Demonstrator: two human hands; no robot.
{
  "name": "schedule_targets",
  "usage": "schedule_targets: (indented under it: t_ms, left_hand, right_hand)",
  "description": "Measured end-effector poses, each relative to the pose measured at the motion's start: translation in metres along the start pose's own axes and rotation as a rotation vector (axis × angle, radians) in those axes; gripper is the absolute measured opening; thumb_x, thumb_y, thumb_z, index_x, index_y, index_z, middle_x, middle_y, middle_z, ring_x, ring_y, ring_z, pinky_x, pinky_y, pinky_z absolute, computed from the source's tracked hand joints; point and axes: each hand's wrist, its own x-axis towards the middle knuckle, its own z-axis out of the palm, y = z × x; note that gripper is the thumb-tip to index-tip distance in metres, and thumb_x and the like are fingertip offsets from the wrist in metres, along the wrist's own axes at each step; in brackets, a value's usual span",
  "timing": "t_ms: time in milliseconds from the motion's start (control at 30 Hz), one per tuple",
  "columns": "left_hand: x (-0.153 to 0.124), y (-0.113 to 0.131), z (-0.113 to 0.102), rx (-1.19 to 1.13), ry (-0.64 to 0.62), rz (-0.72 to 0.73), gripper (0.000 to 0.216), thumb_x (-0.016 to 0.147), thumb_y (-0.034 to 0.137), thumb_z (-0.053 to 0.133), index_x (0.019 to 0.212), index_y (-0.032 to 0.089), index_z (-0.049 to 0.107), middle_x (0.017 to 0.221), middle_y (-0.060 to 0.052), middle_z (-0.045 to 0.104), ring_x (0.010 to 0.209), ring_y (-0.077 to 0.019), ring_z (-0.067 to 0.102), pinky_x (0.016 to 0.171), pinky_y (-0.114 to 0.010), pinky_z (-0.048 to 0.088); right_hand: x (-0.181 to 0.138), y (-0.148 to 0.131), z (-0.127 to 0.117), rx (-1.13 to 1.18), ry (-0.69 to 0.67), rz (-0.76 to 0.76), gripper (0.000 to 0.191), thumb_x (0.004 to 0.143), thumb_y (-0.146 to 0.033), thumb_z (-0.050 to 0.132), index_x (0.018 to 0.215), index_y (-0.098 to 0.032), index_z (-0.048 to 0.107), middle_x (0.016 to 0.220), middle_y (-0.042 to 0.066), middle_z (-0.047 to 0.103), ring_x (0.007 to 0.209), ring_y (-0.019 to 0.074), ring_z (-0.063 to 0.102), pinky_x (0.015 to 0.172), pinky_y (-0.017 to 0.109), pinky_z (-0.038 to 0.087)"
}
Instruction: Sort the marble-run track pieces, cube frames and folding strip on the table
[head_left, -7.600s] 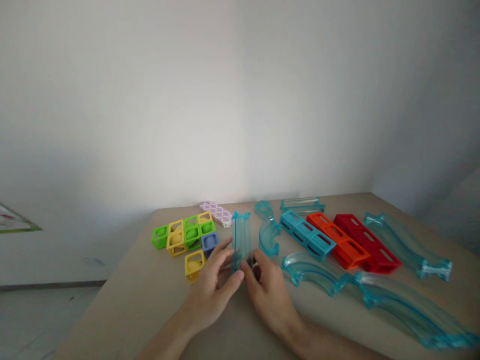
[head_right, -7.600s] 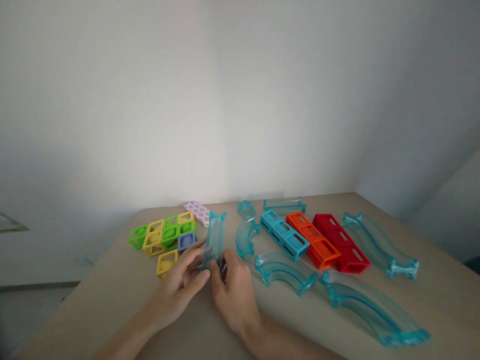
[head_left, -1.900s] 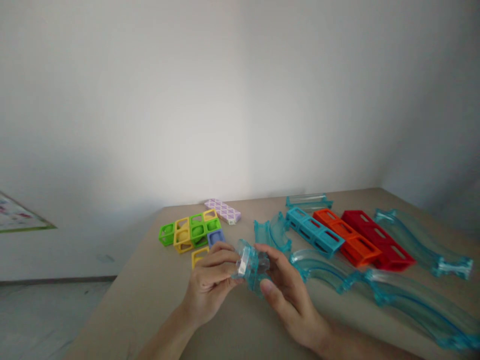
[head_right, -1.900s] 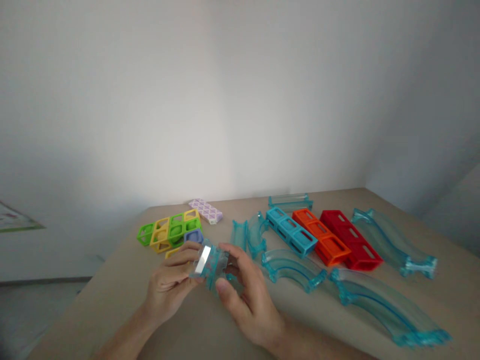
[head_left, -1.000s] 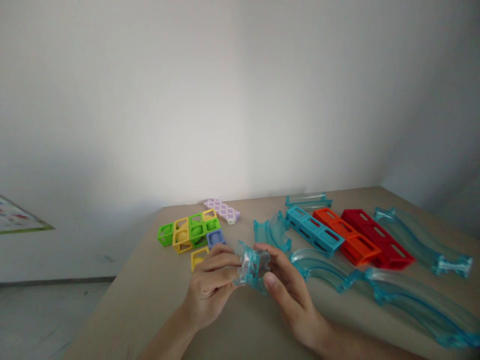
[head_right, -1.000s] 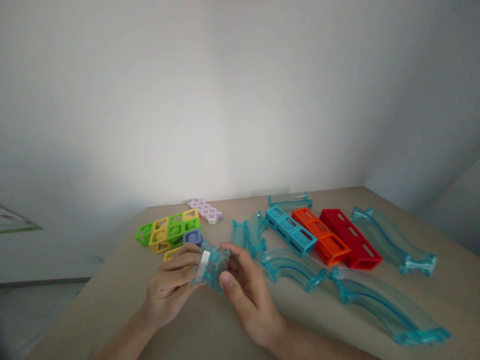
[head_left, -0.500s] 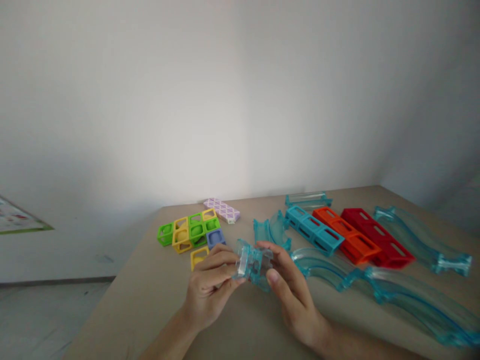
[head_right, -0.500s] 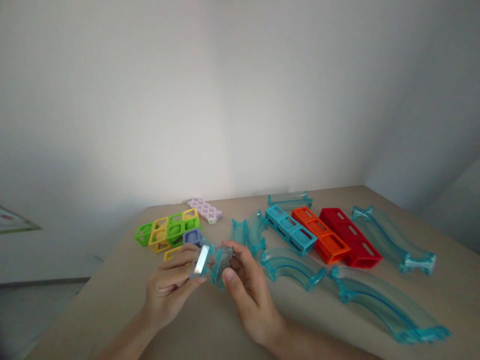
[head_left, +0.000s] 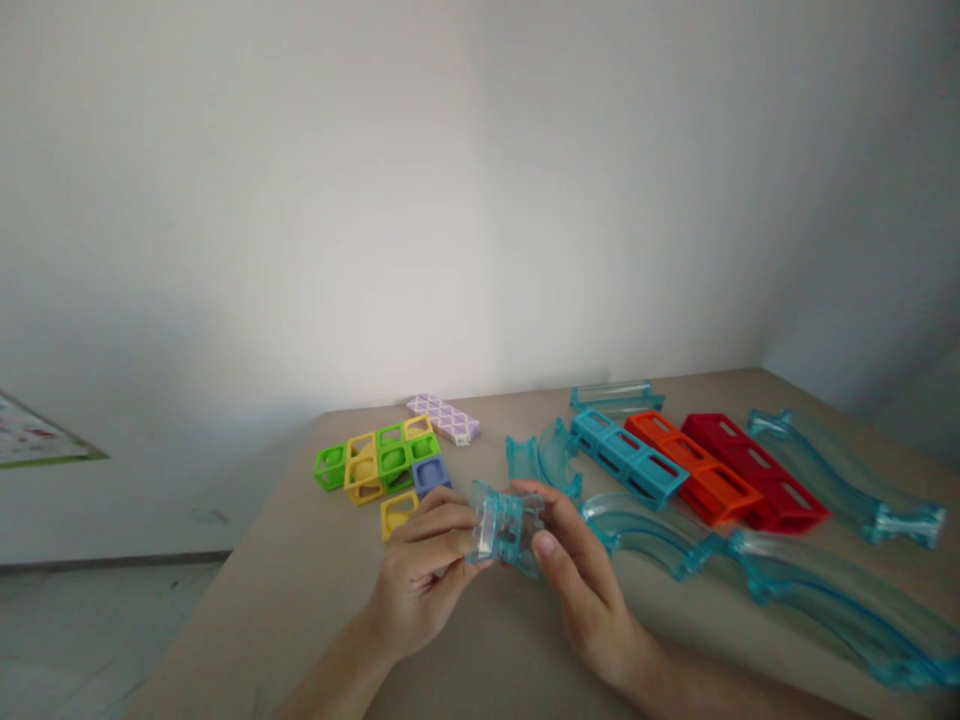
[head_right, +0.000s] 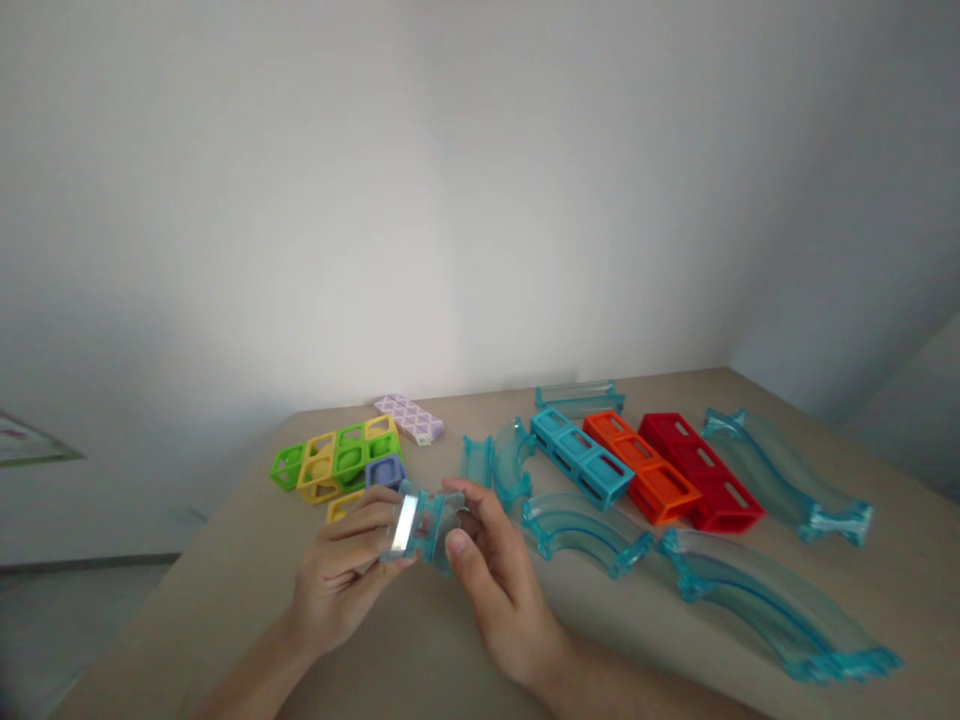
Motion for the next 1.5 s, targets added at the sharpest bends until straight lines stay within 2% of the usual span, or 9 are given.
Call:
schedule_targets:
  t_ms: [233,500,767,867,933,1067,1233,1400,1500]
  left_hand:
    - [0.001,0.002,0.0,-0.027,-0.005,0.001,0.017,0.08,0.003,0.063,0.089,0.016,0.071,0.081,-0.008,0.067,0.082,-0.0196,0.056,0.075,-0.035,0.048]
    - [0.0,0.002,0.0,-0.042,-0.006,-0.078,0.013,0.079,0.007,0.066,0.086,0.015,0.072,0.082,-0.008,0.068,0.082,-0.0193,0.06,0.078,-0.034,0.048]
    - [-0.014,-0.004,0.006,-0.32,0.146,-0.528,0.011,0.083,0.021,0.066,0.079,0.019,0.076,0.058,-0.001,0.064,0.055,-0.0119,0.058,0.054,-0.022,0.046]
    - [-0.017,-0.01,0.009,-0.582,0.235,-0.651,0.013,0.082,0.026,0.068,0.088,0.019,0.077,0.067,-0.004,0.069,0.054,-0.0123,0.059,0.053,-0.023,0.048]
    - [-0.016,-0.011,0.01,-0.728,0.274,-0.676,0.018,0.08,0.027,0.07,0.095,0.02,0.076,0.078,-0.006,0.072,0.056,-0.0125,0.06,0.051,-0.024,0.049]
    - [-0.009,-0.006,0.01,-0.89,0.342,-0.736,0.019,0.077,0.028,0.073,0.092,0.017,0.076,0.074,-0.007,0.07,0.061,-0.0133,0.061,0.05,-0.021,0.048]
    - [-0.004,-0.002,0.005,-1.006,0.398,-0.813,0.026,0.073,0.024,0.077,0.097,0.019,0.072,0.077,-0.003,0.065,0.068,-0.0118,0.061,0.059,-0.022,0.048]
    - [-0.006,-0.006,0.002,-0.967,0.372,-0.779,0.021,0.073,0.025,0.076,0.091,0.017,0.072,0.078,-0.002,0.063,0.068,-0.0114,0.058,0.062,-0.023,0.045]
    - [-0.006,-0.006,0.003,-0.929,0.349,-0.761,0.016,0.073,0.024,0.076,0.085,0.016,0.07,0.075,-0.001,0.061,0.067,-0.011,0.056,0.062,-0.022,0.043]
  right_hand:
    - [-0.002,0.001,-0.002,0.013,0.013,0.029,0.031,0.096,-0.04,0.048,0.127,-0.035,0.051,0.122,0.001,0.06,0.113,0.0178,0.056,0.089,0.024,0.049]
    - [0.0,-0.003,0.001,0.0,-0.049,0.013,0.031,0.097,-0.04,0.047,0.128,-0.033,0.048,0.103,0.002,0.065,0.111,0.0184,0.057,0.085,0.024,0.051]
    - [-0.003,-0.003,-0.001,-0.091,-0.064,-0.088,0.04,0.098,-0.035,0.044,0.136,-0.031,0.036,0.125,0.008,0.051,0.11,0.0206,0.056,0.098,0.037,0.046]
    - [-0.003,0.0,-0.002,-0.175,-0.044,-0.107,0.042,0.097,-0.033,0.045,0.137,-0.03,0.036,0.126,0.01,0.049,0.106,0.0217,0.055,0.097,0.04,0.047]
    - [-0.003,0.0,-0.002,-0.234,-0.035,-0.144,0.044,0.095,-0.029,0.048,0.137,-0.029,0.035,0.127,0.01,0.046,0.109,0.0219,0.053,0.095,0.038,0.047]
    - [-0.001,-0.001,-0.001,-0.259,-0.004,-0.25,0.045,0.089,-0.019,0.054,0.129,-0.029,0.037,0.124,0.009,0.043,0.117,0.0225,0.046,0.095,0.035,0.045]
    - [0.0,-0.002,0.001,-0.24,0.065,-0.308,0.044,0.08,-0.012,0.059,0.115,-0.029,0.037,0.118,0.007,0.044,0.108,0.0209,0.05,0.091,0.035,0.046]
    - [0.0,-0.006,-0.003,-0.398,0.042,-0.322,0.051,0.081,-0.015,0.055,0.129,-0.023,0.041,0.122,0.012,0.044,0.118,0.0279,0.046,0.099,0.046,0.041]
    - [0.001,-0.011,-0.004,-0.451,0.024,-0.345,0.044,0.078,-0.013,0.055,0.12,-0.023,0.047,0.122,0.012,0.044,0.118,0.0295,0.046,0.098,0.049,0.041]
